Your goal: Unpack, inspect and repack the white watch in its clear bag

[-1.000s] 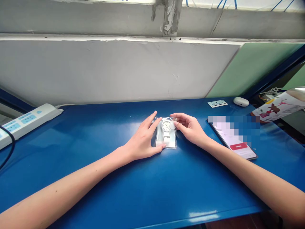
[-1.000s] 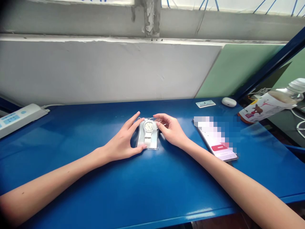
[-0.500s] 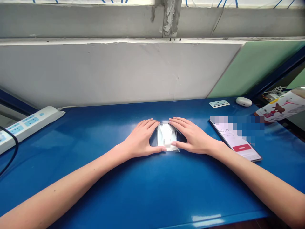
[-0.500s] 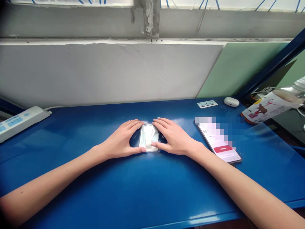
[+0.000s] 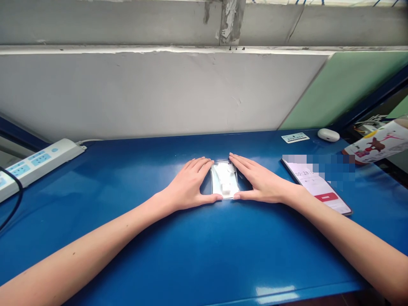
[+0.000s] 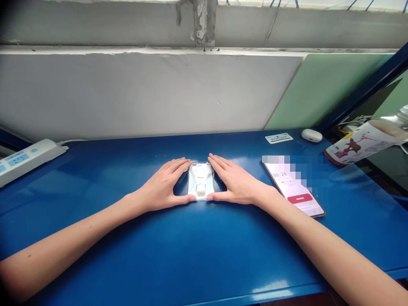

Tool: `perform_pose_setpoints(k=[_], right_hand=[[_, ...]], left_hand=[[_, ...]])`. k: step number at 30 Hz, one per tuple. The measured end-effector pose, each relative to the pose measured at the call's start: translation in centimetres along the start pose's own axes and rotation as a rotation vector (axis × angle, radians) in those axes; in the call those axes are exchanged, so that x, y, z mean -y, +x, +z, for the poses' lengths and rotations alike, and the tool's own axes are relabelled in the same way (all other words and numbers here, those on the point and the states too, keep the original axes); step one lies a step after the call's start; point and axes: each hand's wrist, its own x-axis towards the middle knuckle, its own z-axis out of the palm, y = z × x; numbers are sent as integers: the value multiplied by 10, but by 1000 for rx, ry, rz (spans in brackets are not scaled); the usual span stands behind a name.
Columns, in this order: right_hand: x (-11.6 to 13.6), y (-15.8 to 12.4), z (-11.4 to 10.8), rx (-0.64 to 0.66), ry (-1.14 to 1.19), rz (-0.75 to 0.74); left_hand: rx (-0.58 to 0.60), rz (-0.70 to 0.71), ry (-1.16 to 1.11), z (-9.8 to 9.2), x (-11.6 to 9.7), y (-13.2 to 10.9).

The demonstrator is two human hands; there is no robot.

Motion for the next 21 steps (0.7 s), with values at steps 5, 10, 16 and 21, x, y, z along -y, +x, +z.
perform_pose_setpoints(k=[5, 10, 16, 21], right_hand=[[3, -1, -2, 9, -14, 51], [6, 2, -5, 4, -14, 63], [4, 1, -7, 12, -13, 29], [4, 1, -3, -4, 7, 36]], left_hand=[[-7, -34, -15, 1, 0, 0], [24, 11, -22, -3, 3, 1], [64, 32, 8, -6, 5, 1], [43, 25, -9, -3, 4, 1]])
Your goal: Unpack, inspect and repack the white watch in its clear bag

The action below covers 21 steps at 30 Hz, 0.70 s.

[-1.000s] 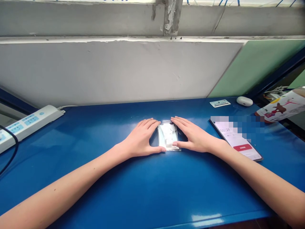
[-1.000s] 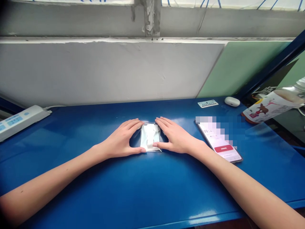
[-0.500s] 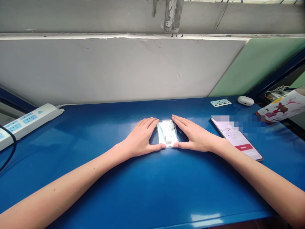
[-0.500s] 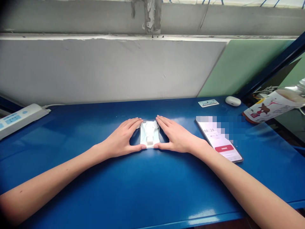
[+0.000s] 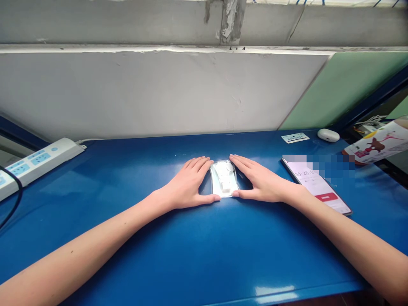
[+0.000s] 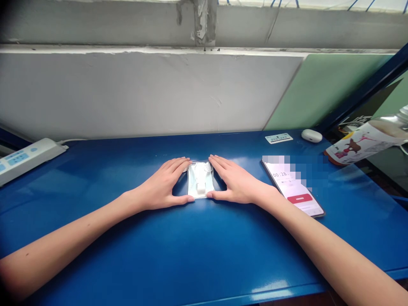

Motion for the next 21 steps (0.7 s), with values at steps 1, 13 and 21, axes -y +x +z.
perform_pose_setpoints(k=[1, 13, 21], right_hand=[[-1, 0, 1, -1, -2, 0], [-3, 1, 8, -10, -51, 0], [1, 2, 8, -24, -56, -11]], left_hand=[[-1, -4, -3, 0, 0, 0], [6, -24, 29, 3, 1, -1], [-2, -20, 37, 2, 0, -1]])
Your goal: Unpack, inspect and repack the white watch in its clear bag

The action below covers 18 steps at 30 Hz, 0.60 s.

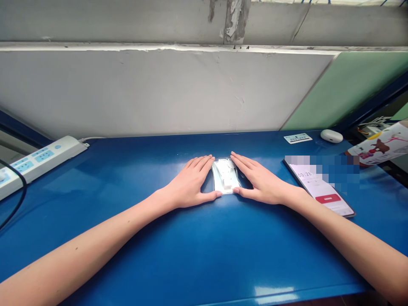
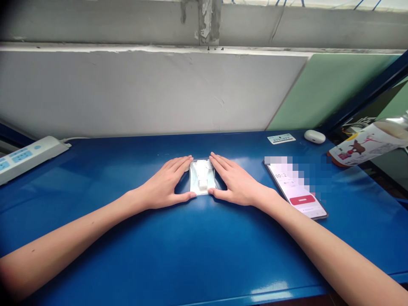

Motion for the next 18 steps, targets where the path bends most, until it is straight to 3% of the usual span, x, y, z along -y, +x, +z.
perform_pose_setpoints(k=[9, 18], right_hand=[[4, -3, -2, -49, 40, 72], [2, 2, 0, -275, 113, 175]], left_hand=[[15, 8, 66, 2, 0, -2], [-100, -12, 24, 7, 4, -2]])
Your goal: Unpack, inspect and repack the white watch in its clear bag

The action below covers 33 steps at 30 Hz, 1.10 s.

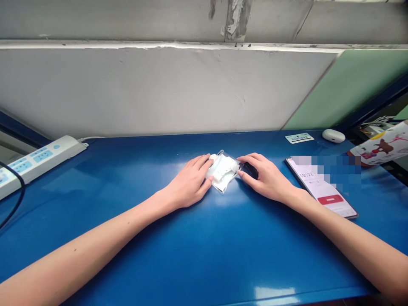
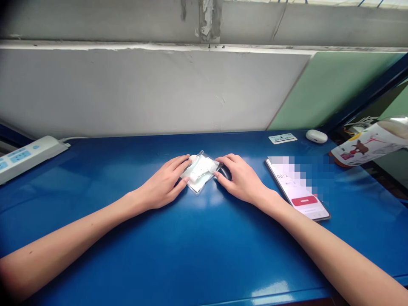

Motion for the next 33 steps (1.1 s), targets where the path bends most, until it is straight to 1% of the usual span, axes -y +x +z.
perform_pose_setpoints(k=[4, 7, 11, 13, 15, 18, 20, 26, 33], right_hand=[[1, -1, 0, -18, 30, 11], [2, -1, -1, 0, 73, -6], [2, -1, -3, 12, 67, -27], [2, -1, -4, 36, 57, -62], [2, -1, -5, 94, 48, -92], [2, -2, -6, 178, 29, -107], [2, -2, -6, 193, 11, -107], [2, -1, -7, 203, -37, -76], [0, 0, -7, 176, -54, -42]], left_hand=[[11, 9, -10, 0, 0, 0], [41, 15, -10, -2, -1, 1], [68, 15, 3, -3, 0, 0], [79, 11, 10, -3, 0, 0], [82, 5, 7, -3, 0, 0], [76, 2, 3, -4, 0, -1], [74, 7, 6, -4, -1, -1], [40, 4, 12, -1, 0, 1], [5, -51, 49, 0, 0, 1]])
